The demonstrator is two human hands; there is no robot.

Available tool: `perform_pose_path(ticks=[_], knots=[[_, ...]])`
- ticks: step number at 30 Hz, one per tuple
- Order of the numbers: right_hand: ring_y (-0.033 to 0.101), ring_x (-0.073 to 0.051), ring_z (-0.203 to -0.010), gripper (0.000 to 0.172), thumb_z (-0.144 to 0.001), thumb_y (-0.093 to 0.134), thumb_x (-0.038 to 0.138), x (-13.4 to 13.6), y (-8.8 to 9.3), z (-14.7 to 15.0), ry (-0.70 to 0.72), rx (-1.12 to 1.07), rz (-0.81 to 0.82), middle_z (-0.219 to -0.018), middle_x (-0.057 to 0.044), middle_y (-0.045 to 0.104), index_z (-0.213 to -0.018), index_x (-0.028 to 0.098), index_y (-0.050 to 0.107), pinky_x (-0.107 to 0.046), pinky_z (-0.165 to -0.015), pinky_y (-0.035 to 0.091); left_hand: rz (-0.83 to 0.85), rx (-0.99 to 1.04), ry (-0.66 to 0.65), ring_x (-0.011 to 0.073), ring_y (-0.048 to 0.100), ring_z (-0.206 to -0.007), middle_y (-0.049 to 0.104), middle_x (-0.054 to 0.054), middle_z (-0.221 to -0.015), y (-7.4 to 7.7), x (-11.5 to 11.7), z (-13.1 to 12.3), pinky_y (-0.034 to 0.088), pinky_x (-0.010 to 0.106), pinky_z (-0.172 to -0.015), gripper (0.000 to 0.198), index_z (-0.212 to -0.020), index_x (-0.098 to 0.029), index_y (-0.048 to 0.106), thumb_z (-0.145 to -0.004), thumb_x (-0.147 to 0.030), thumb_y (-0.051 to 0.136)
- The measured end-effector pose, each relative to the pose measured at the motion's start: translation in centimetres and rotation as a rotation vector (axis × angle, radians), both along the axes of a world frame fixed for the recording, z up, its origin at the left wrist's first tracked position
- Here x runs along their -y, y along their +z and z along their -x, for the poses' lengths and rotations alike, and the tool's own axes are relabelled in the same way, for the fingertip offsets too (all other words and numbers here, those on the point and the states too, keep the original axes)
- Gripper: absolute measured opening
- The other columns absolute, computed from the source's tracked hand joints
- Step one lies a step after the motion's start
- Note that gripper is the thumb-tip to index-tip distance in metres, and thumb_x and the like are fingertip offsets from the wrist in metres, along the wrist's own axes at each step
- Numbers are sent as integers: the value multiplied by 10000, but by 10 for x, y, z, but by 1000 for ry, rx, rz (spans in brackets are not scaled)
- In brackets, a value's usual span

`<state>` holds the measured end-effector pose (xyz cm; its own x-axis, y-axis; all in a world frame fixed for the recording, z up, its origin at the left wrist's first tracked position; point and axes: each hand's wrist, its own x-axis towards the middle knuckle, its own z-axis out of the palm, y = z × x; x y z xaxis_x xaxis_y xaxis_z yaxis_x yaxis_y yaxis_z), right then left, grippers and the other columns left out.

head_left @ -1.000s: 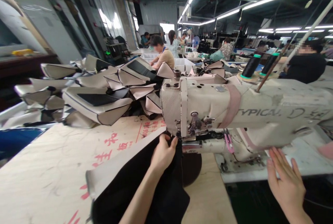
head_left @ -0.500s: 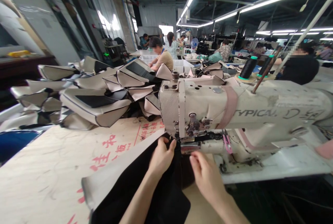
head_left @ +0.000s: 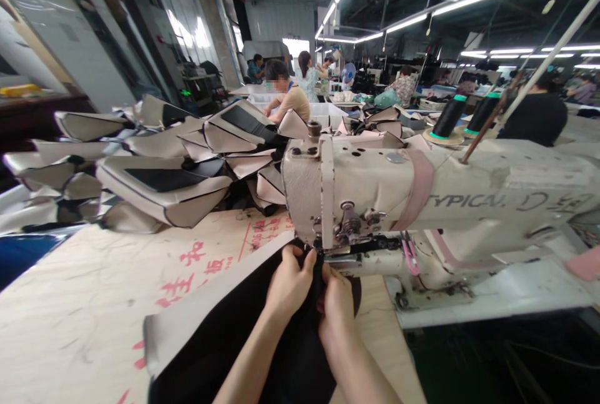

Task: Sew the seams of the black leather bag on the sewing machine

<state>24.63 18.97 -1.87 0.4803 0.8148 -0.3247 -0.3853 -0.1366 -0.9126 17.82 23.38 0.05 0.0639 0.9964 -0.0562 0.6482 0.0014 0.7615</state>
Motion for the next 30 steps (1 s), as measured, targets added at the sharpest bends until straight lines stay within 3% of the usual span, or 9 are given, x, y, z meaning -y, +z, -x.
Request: perform_pose_path(ticks=[5,9,16,25,30], knots=[[381,-82,-411,303,-756,454,419,-6,-2,1,-48,-144,-17,-481,24,486,-658,149,549,-207,-389,276,-6,99,10,218,618,-700,634,27,-738,-6,-14,0,438,305,-669,368,-1016,-188,458,-767,-456,496],[259,-51,-394,352,-677,597,422,1,-5,-10,55,-126,-82,-418,68,341,-503,174,417,-196,-372,167,-27,119,4,209,622,-739,639,29,-765,-5,-26,-1,446,304,-715,327,-988,-177,494,-741,-386,539],[193,-37,-420,374,-658,586,380,6,-3,-12,73,-155,-110,-437,86,255,-493,183,314,-184,-395,126,-56,179,-20,208,620,-766,642,32,-785,-6,-26,0,461,318,-742,330,-981,-159,515,-730,-372,550],[213,-41,-339,413,-672,567,455,-3,-2,-7,11,-148,-81,-382,85,256,-460,196,325,-190,-331,167,-27,108,-29,222,630,-841,679,54,-847,1,-28,-1,465,315,-773,261,-956,-182,538,-737,-325,542],[275,-47,-314,457,-720,558,523,0,-4,-8,85,-58,-96,-372,63,332,-466,173,410,-187,-319,180,-23,84,-54,233,630,-871,686,57,-883,4,-31,-1,472,317,-763,221,-912,-191,553,-741,-327,519]])
